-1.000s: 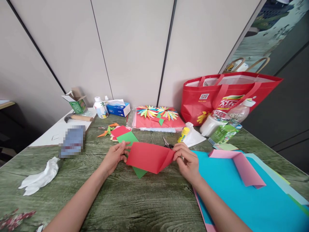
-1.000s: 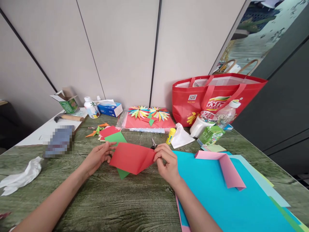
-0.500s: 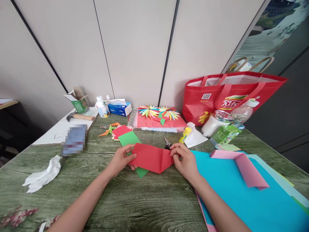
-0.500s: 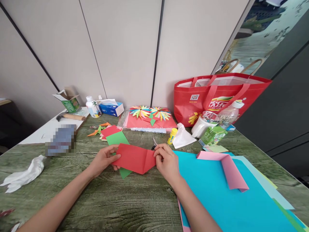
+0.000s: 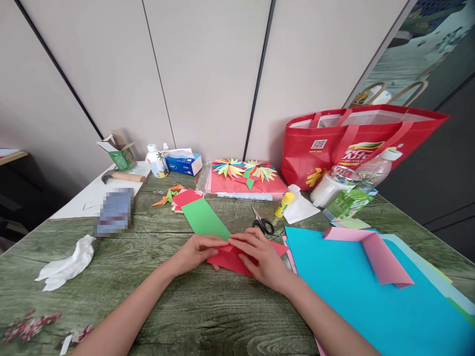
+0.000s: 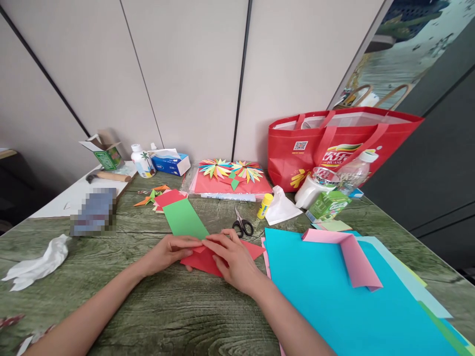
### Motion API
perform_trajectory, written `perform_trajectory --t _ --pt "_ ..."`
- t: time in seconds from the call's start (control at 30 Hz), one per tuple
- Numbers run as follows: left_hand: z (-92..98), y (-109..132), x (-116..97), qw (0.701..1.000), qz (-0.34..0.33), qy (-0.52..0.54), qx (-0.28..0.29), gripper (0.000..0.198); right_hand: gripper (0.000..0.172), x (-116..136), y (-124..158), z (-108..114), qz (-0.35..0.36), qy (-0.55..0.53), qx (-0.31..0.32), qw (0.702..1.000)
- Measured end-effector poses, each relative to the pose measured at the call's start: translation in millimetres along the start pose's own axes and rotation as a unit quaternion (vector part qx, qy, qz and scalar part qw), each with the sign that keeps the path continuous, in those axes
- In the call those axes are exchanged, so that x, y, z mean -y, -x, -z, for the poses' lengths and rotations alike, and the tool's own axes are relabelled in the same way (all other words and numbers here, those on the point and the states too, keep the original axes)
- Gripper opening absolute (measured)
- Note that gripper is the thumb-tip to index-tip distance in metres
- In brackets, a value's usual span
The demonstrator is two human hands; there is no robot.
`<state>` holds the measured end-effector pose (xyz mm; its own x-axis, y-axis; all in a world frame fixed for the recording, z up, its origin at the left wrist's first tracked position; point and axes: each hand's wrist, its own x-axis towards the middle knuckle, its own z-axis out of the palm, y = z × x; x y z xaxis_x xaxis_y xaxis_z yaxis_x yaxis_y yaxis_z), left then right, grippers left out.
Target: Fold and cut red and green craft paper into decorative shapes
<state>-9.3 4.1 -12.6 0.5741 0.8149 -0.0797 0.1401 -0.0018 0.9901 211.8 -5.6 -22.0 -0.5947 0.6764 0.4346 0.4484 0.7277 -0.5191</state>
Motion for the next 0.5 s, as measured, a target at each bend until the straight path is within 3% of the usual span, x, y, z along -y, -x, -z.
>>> perform_trajectory --t 0.17,0.37,0.5 --pt "9.1 -0.2 1.0 0.996 -0.020 -0.079 0.035 0.029 0.033 -1.9 0.1 -1.7 0.004 -0.055 0.006 0.998" --pt "5.7 -1.4 0.6 0.989 -0.057 -0.126 0.047 0.031 0.018 -2.8 1.5 -9.5 -0.040 -0.100 -0.018 0.994" --pt "7.3 -1.6 1.5 0.982 -0.067 -0.173 0.034 0.034 0.020 -7.3 3.5 -16.6 -0.041 -0.093 -0.015 0.995"
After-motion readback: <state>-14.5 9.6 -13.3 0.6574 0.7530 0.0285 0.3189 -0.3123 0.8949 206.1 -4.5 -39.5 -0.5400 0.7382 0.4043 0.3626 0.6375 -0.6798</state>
